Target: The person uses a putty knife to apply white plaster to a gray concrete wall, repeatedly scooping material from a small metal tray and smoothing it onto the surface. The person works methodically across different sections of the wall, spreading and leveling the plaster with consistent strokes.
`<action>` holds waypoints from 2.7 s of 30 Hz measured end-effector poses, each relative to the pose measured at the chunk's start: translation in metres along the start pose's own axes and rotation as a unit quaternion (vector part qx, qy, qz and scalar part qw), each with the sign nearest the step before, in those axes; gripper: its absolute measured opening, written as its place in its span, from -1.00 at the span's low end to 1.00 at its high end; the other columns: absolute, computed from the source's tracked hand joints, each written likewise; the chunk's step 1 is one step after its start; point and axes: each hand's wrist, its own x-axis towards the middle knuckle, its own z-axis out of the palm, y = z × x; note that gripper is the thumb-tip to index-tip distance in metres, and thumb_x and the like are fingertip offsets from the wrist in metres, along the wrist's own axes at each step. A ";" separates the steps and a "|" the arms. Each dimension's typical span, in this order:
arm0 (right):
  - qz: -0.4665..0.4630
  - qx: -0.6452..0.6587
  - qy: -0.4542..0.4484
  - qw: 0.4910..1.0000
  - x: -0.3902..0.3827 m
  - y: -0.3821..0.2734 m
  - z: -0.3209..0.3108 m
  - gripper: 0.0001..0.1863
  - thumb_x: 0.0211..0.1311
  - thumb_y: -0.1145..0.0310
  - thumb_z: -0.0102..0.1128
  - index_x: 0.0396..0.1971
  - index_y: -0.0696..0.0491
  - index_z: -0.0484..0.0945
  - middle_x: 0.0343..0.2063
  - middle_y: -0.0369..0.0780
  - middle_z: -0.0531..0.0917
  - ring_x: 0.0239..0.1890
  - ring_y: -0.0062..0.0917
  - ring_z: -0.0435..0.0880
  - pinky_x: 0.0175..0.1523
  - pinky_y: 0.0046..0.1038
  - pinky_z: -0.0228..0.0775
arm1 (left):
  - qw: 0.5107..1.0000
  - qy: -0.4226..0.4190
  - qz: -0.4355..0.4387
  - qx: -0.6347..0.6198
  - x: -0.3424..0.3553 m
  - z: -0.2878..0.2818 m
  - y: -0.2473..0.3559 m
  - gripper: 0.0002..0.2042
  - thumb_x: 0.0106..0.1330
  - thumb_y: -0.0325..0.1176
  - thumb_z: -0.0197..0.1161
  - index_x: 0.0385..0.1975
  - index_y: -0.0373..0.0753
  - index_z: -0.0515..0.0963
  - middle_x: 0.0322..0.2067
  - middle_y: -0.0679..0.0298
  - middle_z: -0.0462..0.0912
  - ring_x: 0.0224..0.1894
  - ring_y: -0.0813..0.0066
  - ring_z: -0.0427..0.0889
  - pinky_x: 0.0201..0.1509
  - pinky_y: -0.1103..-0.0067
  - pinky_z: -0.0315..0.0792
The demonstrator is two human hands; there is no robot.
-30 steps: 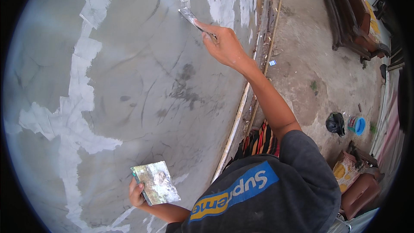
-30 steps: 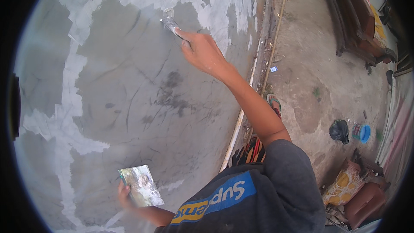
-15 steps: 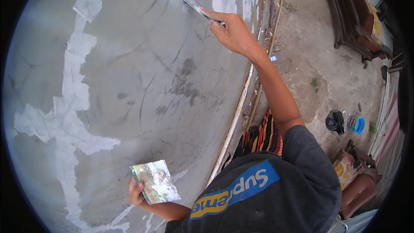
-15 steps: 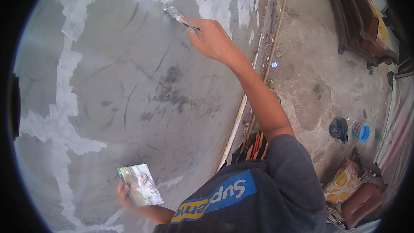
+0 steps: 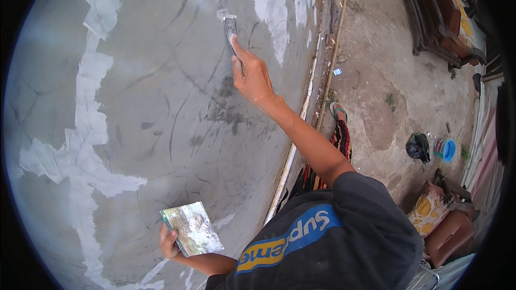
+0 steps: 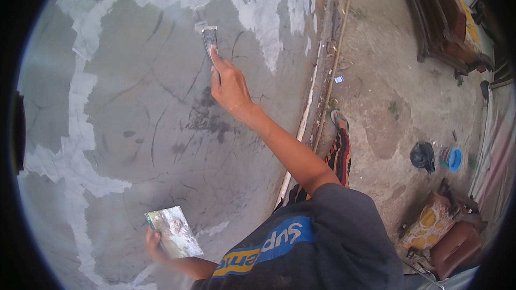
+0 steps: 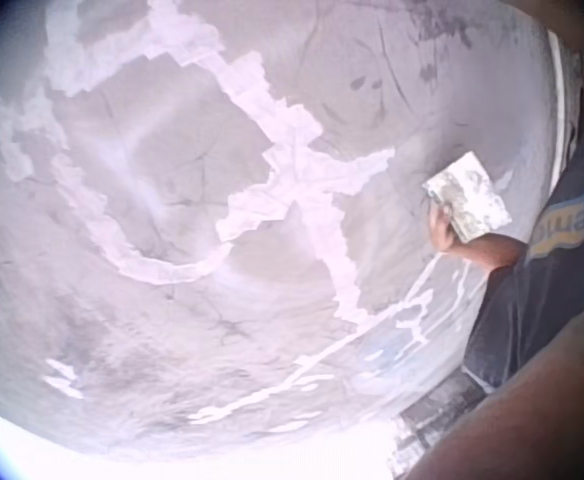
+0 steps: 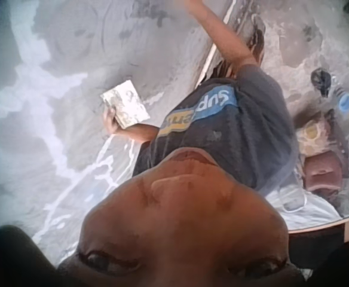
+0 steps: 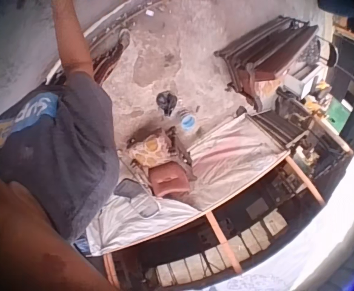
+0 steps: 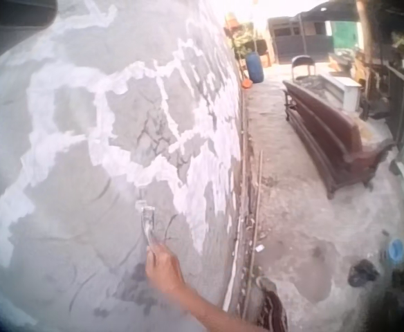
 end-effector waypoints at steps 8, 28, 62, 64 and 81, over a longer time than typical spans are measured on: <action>0.061 -0.046 -0.153 0.985 0.030 -0.011 -0.080 -0.57 0.32 0.44 0.01 0.19 -0.02 0.49 -0.69 -0.23 0.33 -0.63 -0.65 0.15 -0.49 -0.45 0.17 | 1.000 -0.004 0.001 -0.005 0.001 0.009 0.006 -0.41 0.11 -0.16 0.20 -0.01 -0.61 0.40 -0.17 -0.05 0.60 -0.19 0.28 0.60 -0.05 0.53 0.42; 0.067 -0.056 -0.148 0.985 0.025 -0.011 -0.059 -0.55 0.31 0.42 0.02 0.21 -0.02 0.46 -0.72 -0.33 0.32 -0.65 -0.71 0.16 -0.53 -0.52 0.18 | 1.000 -0.003 -0.004 0.018 -0.001 0.003 0.006 -0.41 0.09 -0.16 0.19 -0.03 -0.62 0.40 -0.18 -0.04 0.61 -0.17 0.27 0.59 -0.02 0.54 0.39; 0.104 -0.033 -0.188 0.976 0.031 0.001 -0.084 -0.56 0.31 0.41 0.01 0.20 -0.02 0.49 -0.77 -0.40 0.31 -0.69 -0.75 0.16 -0.54 -0.54 0.20 | 1.000 -0.018 -0.002 -0.005 0.000 0.005 0.006 -0.38 0.10 -0.15 0.21 0.01 -0.61 0.39 -0.15 -0.03 0.60 -0.16 0.28 0.59 -0.02 0.54 0.39; 0.150 -0.013 -0.186 0.971 0.032 -0.006 -0.077 -0.56 0.31 0.40 0.01 0.20 -0.02 0.49 -0.76 -0.42 0.31 -0.67 -0.76 0.19 -0.52 -0.55 0.21 | 1.000 -0.018 0.010 0.011 0.001 0.002 0.003 -0.39 0.10 -0.15 0.20 0.00 -0.61 0.39 -0.16 -0.03 0.60 -0.16 0.28 0.59 -0.02 0.54 0.39; 0.154 -0.068 -0.244 0.955 0.048 -0.037 -0.084 -0.58 0.25 0.37 0.04 0.12 0.02 0.55 -0.76 -0.24 0.34 -0.69 -0.63 0.24 -0.48 -0.44 0.27 | 0.999 0.002 0.008 -0.032 -0.003 0.004 -0.003 -0.40 0.08 -0.18 0.20 -0.02 -0.64 0.38 -0.18 -0.07 0.60 -0.21 0.26 0.60 -0.06 0.56 0.40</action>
